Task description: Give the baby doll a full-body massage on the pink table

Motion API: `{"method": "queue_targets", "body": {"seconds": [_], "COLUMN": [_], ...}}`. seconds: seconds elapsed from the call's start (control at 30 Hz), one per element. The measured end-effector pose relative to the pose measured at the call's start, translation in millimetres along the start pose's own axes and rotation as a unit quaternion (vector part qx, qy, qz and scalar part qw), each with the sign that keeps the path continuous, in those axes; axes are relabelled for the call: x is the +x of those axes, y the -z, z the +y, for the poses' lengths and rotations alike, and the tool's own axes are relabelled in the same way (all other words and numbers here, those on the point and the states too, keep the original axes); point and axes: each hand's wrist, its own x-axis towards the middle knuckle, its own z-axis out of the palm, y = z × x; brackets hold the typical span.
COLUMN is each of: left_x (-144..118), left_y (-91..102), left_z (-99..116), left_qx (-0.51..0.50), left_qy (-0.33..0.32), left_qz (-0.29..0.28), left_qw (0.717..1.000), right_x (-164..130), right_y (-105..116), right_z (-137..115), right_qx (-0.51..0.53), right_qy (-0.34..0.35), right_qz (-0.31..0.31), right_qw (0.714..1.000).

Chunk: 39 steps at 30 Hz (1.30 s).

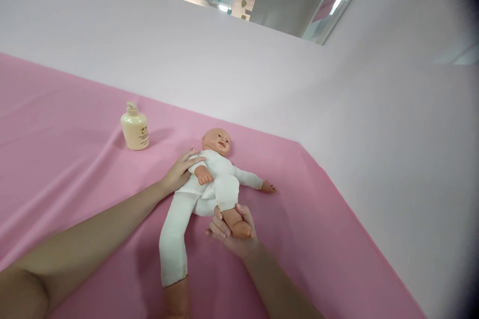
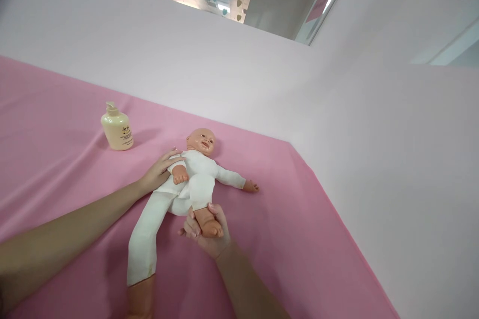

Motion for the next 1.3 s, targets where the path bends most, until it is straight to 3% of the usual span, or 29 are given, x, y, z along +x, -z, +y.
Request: {"method": "queue_targets", "body": {"seconds": [0.13,0.23,0.37,0.43,0.53,0.6,0.7,0.77,0.83,0.93,1.07,1.23,1.3], "left_x": [0.9,1.1,1.8,3.4,7.1,9.1,10.2,10.1,10.0,11.0,12.0,8.5,6.3], "left_y": [-0.1,-3.8,-10.3,-11.2,-9.3,-7.3,-5.3,-4.7,-4.3,-3.9,-4.3,-7.7,-8.4], "left_z": [5.0,2.1,-5.6,-7.5,-6.1,-4.0,-2.4,-2.2,-1.6,1.4,2.7,-5.4,-5.5], "left_qx": [-0.03,-0.086,-0.191,-0.219,-0.242,-0.265,-0.29,-0.289,-0.288,-0.3,-0.304,-0.249,-0.221], "left_qy": [-0.004,0.017,0.114,0.16,0.188,0.201,0.226,0.236,0.237,0.241,0.238,0.205,0.182], "left_qz": [-0.003,0.045,0.124,0.169,0.231,0.257,0.282,0.287,0.287,0.293,0.296,0.251,0.211], "left_qw": [1.0,0.995,0.967,0.948,0.923,0.907,0.886,0.882,0.882,0.875,0.873,0.913,0.935], "right_x": [1.5,0.6,-1.7,-1.5,0.8,1.9,0.4,-2.0,-3.8,-4.1,-0.5,4.5,2.4], "right_y": [-1.5,-2.2,5.0,13.6,27.7,33.2,30.0,21.3,11.2,1.7,7.1,21.7,24.1], "right_z": [-0.3,1.1,8.6,13.9,20.7,22.4,18.7,13.2,7.8,3.8,5.6,9.8,11.5], "right_qx": [-0.013,-0.018,-0.051,-0.07,-0.079,-0.076,-0.109,-0.168,-0.189,-0.199,-0.196,-0.148,-0.147], "right_qy": [0.01,0.011,-0.002,-0.042,-0.141,-0.212,-0.303,-0.31,-0.293,-0.288,-0.304,-0.309,-0.291], "right_qz": [0.026,-0.002,-0.112,-0.186,-0.316,-0.363,-0.308,-0.251,-0.236,-0.239,-0.267,-0.362,-0.359], "right_qw": [1.0,1.0,0.992,0.979,0.935,0.904,0.895,0.902,0.907,0.906,0.893,0.867,0.875]}}
